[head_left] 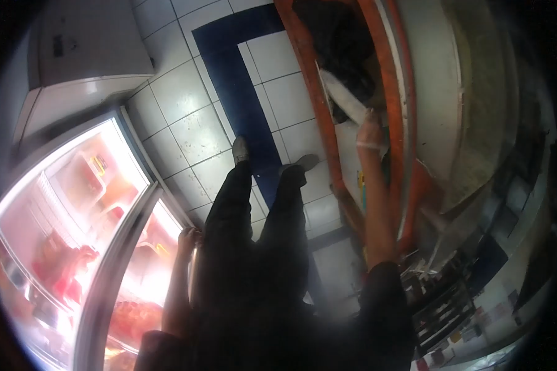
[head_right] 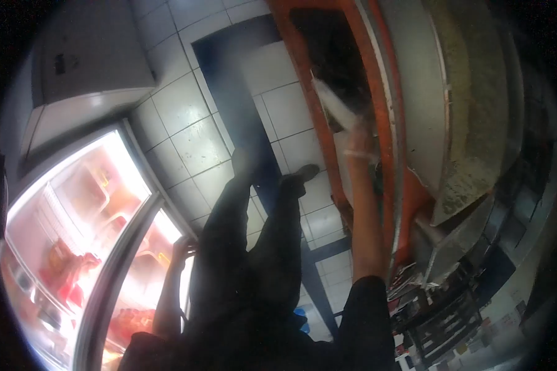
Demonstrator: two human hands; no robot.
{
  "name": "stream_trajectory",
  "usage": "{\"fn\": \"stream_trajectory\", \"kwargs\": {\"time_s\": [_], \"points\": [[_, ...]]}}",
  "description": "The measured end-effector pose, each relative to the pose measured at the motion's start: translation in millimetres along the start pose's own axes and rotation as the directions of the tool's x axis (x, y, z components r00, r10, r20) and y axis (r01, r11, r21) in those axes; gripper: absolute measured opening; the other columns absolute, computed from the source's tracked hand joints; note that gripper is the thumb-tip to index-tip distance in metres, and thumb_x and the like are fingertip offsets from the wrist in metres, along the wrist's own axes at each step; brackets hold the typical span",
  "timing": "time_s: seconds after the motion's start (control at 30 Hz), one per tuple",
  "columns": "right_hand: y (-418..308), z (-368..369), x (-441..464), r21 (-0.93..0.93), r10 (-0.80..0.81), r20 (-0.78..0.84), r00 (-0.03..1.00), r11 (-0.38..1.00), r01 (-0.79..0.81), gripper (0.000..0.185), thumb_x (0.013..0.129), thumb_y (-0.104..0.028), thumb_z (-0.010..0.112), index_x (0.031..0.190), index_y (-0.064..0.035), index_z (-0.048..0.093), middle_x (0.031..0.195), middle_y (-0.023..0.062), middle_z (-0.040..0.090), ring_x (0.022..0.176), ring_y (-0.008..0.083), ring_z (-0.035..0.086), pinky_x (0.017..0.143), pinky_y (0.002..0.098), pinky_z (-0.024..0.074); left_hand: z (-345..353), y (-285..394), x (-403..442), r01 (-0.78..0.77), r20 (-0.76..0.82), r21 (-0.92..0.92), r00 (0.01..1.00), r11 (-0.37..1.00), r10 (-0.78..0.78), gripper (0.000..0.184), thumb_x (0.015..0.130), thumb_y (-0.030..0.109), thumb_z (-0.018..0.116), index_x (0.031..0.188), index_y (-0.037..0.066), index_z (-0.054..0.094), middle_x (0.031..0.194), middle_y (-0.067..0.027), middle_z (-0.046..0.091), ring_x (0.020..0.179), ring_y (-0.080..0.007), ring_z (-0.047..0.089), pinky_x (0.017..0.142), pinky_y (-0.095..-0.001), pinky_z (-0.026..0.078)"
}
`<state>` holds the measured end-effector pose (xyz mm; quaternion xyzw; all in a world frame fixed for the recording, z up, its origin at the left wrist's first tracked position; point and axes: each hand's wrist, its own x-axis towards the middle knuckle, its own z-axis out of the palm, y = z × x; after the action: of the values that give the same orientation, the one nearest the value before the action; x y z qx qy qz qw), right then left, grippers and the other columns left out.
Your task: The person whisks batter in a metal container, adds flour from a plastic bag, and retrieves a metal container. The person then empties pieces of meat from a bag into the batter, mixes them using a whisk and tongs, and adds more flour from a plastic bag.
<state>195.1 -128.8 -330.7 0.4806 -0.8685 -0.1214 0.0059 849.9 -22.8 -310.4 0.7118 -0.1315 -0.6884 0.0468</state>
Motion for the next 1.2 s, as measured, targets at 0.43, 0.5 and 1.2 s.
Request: {"fn": "stream_trajectory", "kwargs": {"time_s": [0.43, 0.5, 1.2], "points": [[-71.6, -51.5, -63.3, 0.553, -0.250, 0.295, 0.922, 0.832, 0.049, 0.026, 0.096, -0.030, 0.051, 0.091, -0.0079, 0.064, 0.084, 0.0128, 0.063, 0.079, 0.0308, 0.065, 0.069, 0.0448, 0.0517, 127.0, 79.2, -17.2, -0.518, 0.536, 0.844, 0.797, -0.141, 0.279, 0.027, 0.088, 0.026, 0.056, 0.098, 0.003, 0.065, 0.097, -0.0176, 0.068, 0.086, -0.0359, 0.066, 0.077, -0.0456, 0.053], [-53.8, -128.4, -152.0, 0.728, -0.169, 0.254, 0.952, 0.682, -0.073, 0.024, 0.092, -0.036, 0.059, 0.090, -0.0123, 0.062, 0.079, 0.0092, 0.061, 0.070, 0.0303, 0.062, 0.061, 0.0430, 0.0499, 188.2, 114.9, -55.3, -0.706, 0.695, 0.698, 0.627, -0.120, 0.353, 0.024, 0.088, 0.020, 0.059, 0.105, 0.003, 0.066, 0.108, -0.0195, 0.067, 0.090, -0.0358, 0.067, 0.078, -0.0432, 0.055], [320.3, -229.3, -399.1, 0.229, 0.937, 0.348, 0.009, -0.076, -0.970, 0.040, 0.085, -0.037, 0.062, 0.113, -0.0087, 0.063, 0.107, 0.0200, 0.066, 0.099, 0.0367, 0.065, 0.085, 0.0462, 0.0516, 650.5, 60.0, -378.2, -0.990, 0.863, 0.108, 0.140, -0.094, -0.486, 0.024, 0.099, 0.019, 0.051, 0.109, -0.001, 0.059, 0.089, -0.0133, 0.068, 0.074, -0.0191, 0.066, 0.071, -0.0324, 0.054]]}}
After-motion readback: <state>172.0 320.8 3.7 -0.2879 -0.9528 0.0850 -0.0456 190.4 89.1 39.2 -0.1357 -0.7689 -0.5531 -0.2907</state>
